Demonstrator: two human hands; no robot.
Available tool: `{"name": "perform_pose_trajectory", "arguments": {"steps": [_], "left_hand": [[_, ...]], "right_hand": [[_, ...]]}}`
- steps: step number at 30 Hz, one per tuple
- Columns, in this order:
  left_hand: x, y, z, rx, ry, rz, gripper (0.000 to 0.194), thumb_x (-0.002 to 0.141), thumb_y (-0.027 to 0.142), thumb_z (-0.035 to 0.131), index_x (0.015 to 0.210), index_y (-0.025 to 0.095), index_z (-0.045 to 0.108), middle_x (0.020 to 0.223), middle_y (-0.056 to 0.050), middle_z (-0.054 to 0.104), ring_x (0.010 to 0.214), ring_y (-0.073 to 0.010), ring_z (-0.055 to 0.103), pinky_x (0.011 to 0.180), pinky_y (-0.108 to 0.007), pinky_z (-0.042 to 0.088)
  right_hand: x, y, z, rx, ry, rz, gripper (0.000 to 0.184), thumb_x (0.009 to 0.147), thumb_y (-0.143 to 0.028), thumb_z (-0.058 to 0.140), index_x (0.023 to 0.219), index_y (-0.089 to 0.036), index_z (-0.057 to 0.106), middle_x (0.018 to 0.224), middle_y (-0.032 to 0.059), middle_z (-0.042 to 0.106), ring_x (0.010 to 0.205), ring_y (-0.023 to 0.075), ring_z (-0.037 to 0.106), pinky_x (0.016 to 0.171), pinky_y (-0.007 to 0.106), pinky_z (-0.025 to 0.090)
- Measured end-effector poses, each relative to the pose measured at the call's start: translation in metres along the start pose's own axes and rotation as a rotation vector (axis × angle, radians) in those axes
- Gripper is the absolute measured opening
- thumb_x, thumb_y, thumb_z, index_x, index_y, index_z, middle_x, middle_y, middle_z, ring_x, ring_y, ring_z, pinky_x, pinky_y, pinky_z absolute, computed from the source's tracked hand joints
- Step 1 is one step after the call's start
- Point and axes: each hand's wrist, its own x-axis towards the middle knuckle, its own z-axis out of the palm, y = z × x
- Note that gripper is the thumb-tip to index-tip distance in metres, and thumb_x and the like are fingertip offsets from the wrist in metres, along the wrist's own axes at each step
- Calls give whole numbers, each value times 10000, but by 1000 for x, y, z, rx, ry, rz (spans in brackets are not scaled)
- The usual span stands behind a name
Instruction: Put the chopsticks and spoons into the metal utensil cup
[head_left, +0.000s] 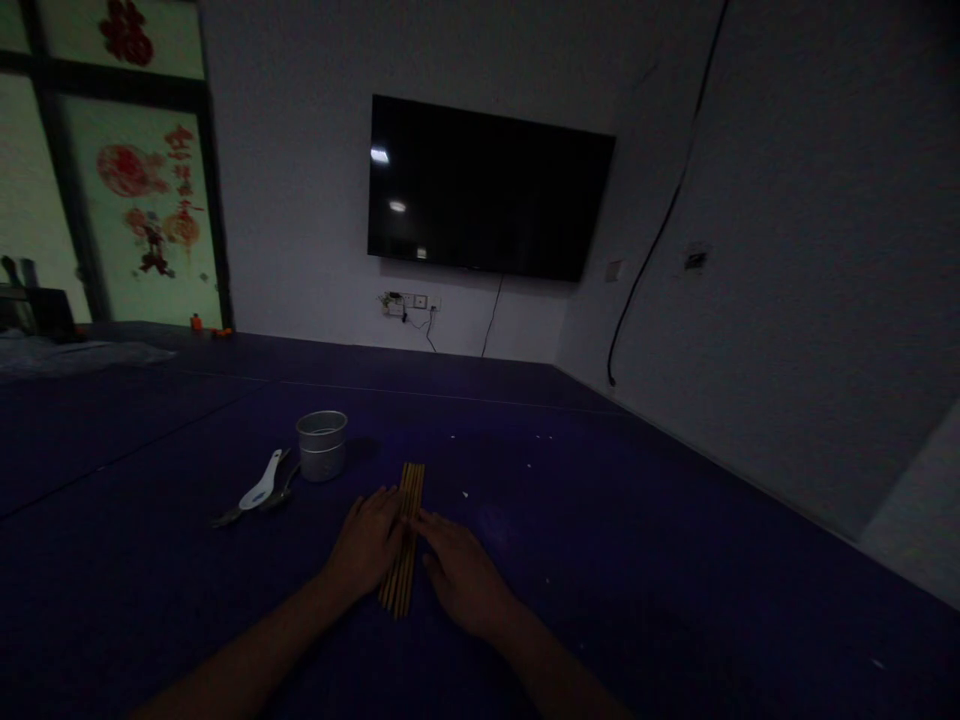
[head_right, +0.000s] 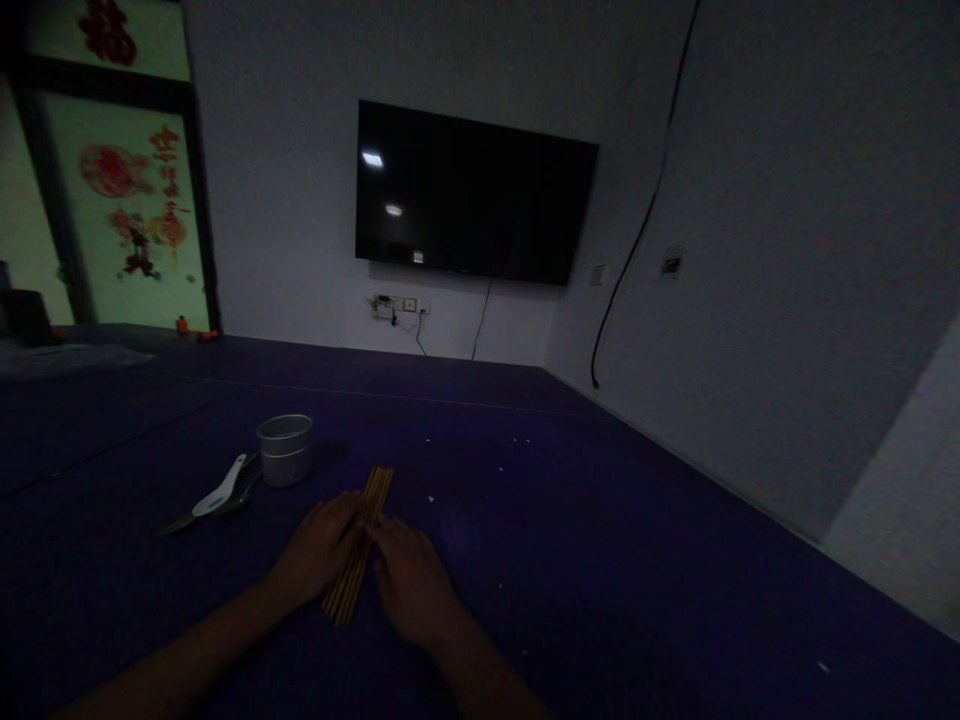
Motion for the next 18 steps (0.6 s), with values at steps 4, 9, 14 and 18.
{"name": "perform_pose_trajectory", "arguments": {"steps": [4, 9, 14, 18], "left_hand": [[2, 0, -25, 89, 102, 30, 370, 914, 280, 288, 960, 151, 632, 987, -115, 675, 961, -218, 614, 862, -349, 451], [9, -19, -69, 393, 126, -201, 380, 895, 305, 312, 821, 128, 640, 868, -139, 669, 826, -256, 630, 713, -356, 465], [8, -57, -95, 506, 197, -497, 364, 875, 310, 342, 949, 73, 608, 949, -193, 634, 904, -315, 606, 672, -374, 462], [1, -81, -101, 486, 160, -657, 416, 863, 403, 399, 929, 47, 603, 975, -216, 615, 947, -341, 585, 684, -377, 458]], "right_hand": [[1, 0, -1, 31, 145, 18, 450, 844, -157, 449, 1283, -238, 501, 1317, 57, 524, 1210, 210, 470, 1012, 407, 364], [3, -1, -2, 29, 295, 89, 255, 828, -121, 451, 936, -215, 663, 1017, 48, 671, 976, 190, 610, 885, 342, 443], [5, -4, -2, 17, 320, 103, 226, 808, -94, 459, 838, -209, 651, 854, 25, 679, 822, 167, 631, 770, 293, 456], [4, -5, 1, 17, 328, 87, 204, 797, -88, 476, 827, -207, 639, 840, 17, 673, 815, 162, 624, 759, 284, 446]]}}
